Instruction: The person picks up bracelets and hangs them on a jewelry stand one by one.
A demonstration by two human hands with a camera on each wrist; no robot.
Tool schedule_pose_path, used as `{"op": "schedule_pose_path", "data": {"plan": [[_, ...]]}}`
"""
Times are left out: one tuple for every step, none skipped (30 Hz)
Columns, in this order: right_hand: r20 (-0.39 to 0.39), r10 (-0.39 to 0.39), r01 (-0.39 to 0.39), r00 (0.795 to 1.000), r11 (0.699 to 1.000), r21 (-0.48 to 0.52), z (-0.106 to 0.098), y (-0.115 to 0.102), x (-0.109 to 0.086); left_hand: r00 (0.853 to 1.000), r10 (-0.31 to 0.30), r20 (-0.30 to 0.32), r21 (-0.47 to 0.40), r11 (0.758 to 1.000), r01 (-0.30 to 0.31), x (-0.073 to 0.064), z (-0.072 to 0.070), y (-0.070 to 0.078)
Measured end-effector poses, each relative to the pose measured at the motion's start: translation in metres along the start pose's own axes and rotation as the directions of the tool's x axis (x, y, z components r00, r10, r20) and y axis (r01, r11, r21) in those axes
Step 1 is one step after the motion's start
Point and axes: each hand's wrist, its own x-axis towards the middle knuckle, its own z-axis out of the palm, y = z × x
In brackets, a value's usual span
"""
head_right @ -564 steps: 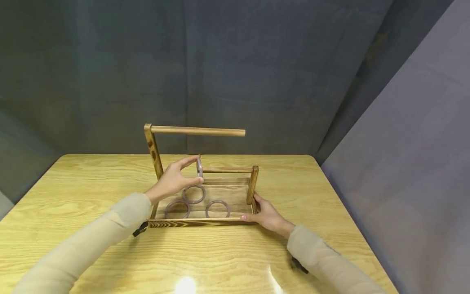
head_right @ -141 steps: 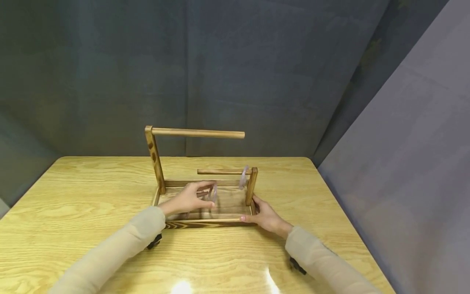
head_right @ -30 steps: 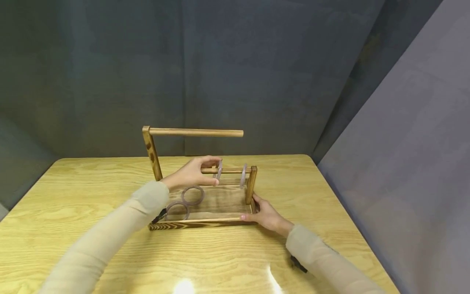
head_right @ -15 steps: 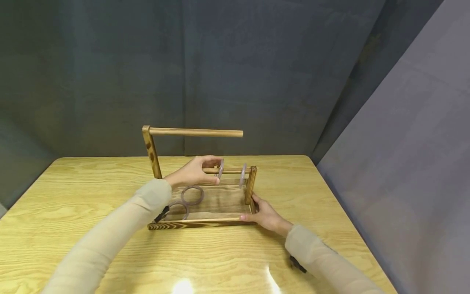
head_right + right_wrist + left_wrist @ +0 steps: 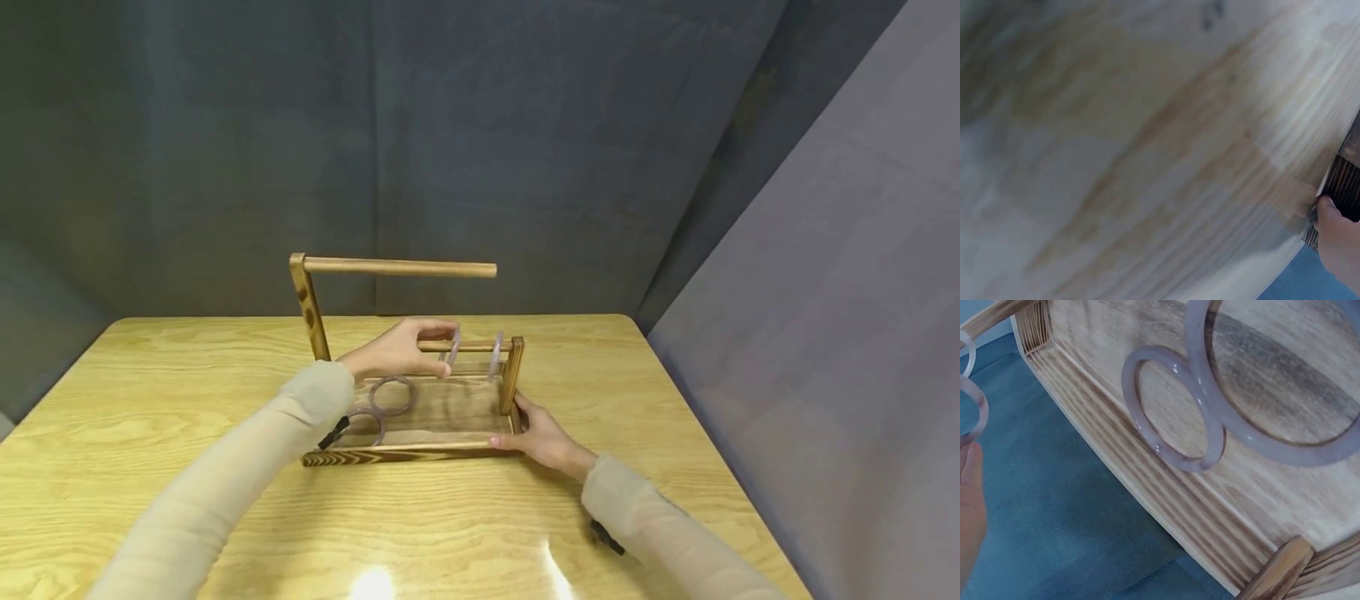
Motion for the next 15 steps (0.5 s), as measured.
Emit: {"op": "schedule_pose_path", "data": {"plan": [[0.0, 0.001, -0.001, 1.0, 1.0, -0.002, -0.0002, -0.0003, -0.0002, 1.0, -0.005, 0.004, -0.004, 1.0, 0.005, 0.0, -0.0002, 0.0003], [0.0, 0.0, 0.0, 1.0, 1.0, -0.003, -0.0004, -0.0004, -0.0002, 1.0, -0.009, 0.008, -0.006, 1.0, 0.009, -0.0001, -0.0004, 0.0005], [-0.001, -0.001, 0.001, 1.0, 1.0, -0.002, -0.0002, -0.0004, -0.0002, 1.0, -0.014, 0.014, -0.008, 1.0, 0.014, -0.0003, -0.0005, 0.0006], [0.001, -0.003, 0.003, 1.0, 1.0, -0.003, -0.0002, 0.0001, 0.0, 1.0, -0.019, 0.017, -0.012, 1.0, 0.019, -0.0005, -0.0006, 0.0005], [0.0, -0.003, 0.003, 1.0, 1.0, -0.004, 0.0, 0.0003, 0.0001, 0.999, -0.024, 0.021, -0.014, 1.0, 0.025, -0.0007, -0.0004, 0.0004], [-0.002, -0.002, 0.002, 1.0, 1.0, -0.006, 0.0002, 0.0006, 0.0001, 0.999, -0.03, 0.023, -0.016, 0.999, 0.03, -0.0009, -0.0003, 0.0006], [-0.003, 0.001, -0.001, 1.0, 1.0, -0.007, 0.0004, 0.001, 0.0002, 0.999, -0.031, 0.026, -0.019, 0.999, 0.032, -0.001, -0.0002, 0.0005], [-0.005, 0.006, -0.006, 1.0, 1.0, -0.006, 0.0005, 0.0015, 0.0001, 0.999, -0.033, 0.027, -0.018, 0.999, 0.034, -0.0011, -0.0001, 0.0007], [-0.007, 0.011, -0.011, 1.0, 1.0, -0.008, 0.0005, 0.0018, 0.0001, 0.999, -0.036, 0.028, -0.016, 0.999, 0.036, -0.0011, 0.0001, 0.0009], [-0.008, 0.016, -0.016, 1.0, 1.0, -0.01, 0.0004, 0.0021, 0.0, 0.999, -0.038, 0.027, -0.017, 0.999, 0.039, -0.0011, 0.0004, 0.001], [-0.01, 0.019, -0.02, 1.0, 1.0, -0.011, 0.0003, 0.0023, 0.0001, 0.999, -0.039, 0.028, -0.016, 0.999, 0.04, -0.001, 0.0005, 0.0012], [-0.013, 0.023, -0.024, 1.0, 1.0, -0.012, 0.0002, 0.0025, 0.0001, 0.999, -0.04, 0.028, -0.012, 0.999, 0.04, -0.0008, 0.0006, 0.0015], [-0.014, 0.025, -0.026, 1.0, 1.0, -0.013, 0.0002, 0.0027, 0.0003, 0.999, -0.037, 0.027, -0.009, 0.999, 0.038, -0.0005, 0.0006, 0.0015], [-0.016, 0.026, -0.026, 1.0, 1.0, -0.014, 0.0001, 0.0029, 0.0005, 0.999, -0.036, 0.025, -0.003, 0.999, 0.036, -0.0002, 0.0006, 0.0016], [-0.018, 0.027, -0.028, 0.999, 0.999, -0.016, 0.0001, 0.0031, 0.0007, 0.999, -0.032, 0.025, 0.002, 0.999, 0.032, 0.0001, 0.0006, 0.0017]]}}
